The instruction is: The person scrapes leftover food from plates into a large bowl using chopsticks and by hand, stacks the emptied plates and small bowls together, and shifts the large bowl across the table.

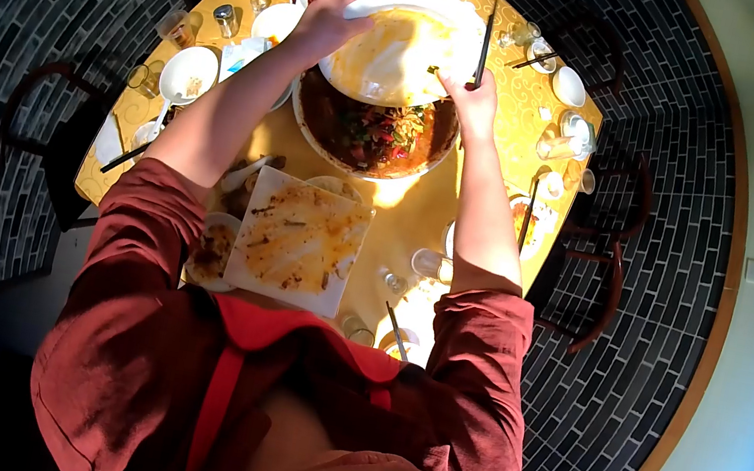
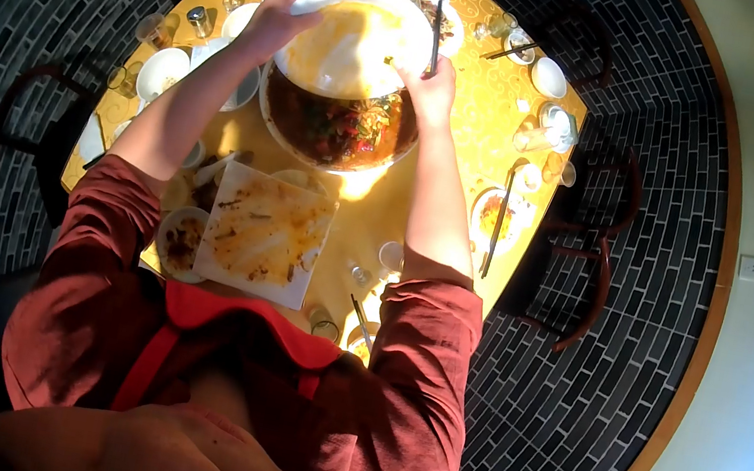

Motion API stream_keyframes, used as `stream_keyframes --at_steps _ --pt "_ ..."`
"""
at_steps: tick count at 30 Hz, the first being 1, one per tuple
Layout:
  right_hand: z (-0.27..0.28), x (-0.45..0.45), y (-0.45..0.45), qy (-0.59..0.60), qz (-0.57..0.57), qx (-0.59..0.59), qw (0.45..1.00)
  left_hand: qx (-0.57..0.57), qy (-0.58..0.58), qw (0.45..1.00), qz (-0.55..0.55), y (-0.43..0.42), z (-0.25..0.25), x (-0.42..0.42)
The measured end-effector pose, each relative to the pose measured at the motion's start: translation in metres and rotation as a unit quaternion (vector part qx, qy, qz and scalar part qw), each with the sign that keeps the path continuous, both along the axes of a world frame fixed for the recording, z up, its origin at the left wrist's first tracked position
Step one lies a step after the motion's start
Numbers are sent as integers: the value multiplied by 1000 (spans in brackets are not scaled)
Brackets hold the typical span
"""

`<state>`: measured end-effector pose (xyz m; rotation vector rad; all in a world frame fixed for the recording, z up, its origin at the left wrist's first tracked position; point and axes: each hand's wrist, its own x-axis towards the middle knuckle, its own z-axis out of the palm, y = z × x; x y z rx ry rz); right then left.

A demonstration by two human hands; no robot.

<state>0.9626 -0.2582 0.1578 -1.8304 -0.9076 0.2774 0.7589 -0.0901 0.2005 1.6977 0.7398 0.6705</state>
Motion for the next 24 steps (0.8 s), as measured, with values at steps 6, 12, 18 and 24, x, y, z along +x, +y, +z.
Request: stream_keyframes --at_steps 6,12,18,24 --pt "-3 -26 7 20 -19 10 1000 61 54 996 30 -17 2 -5" --pt "-92 -20 -19 51 41 -97 993 83 16 991 105 -22 8 -23" --pt "-95 -42 -45 233 -68 -107 964 -73 -123 979 142 -40 -10 -49" --pt "-64 -57 -71 360 -19 -95 928 -337 -114 933 56 -87 -34 -126"
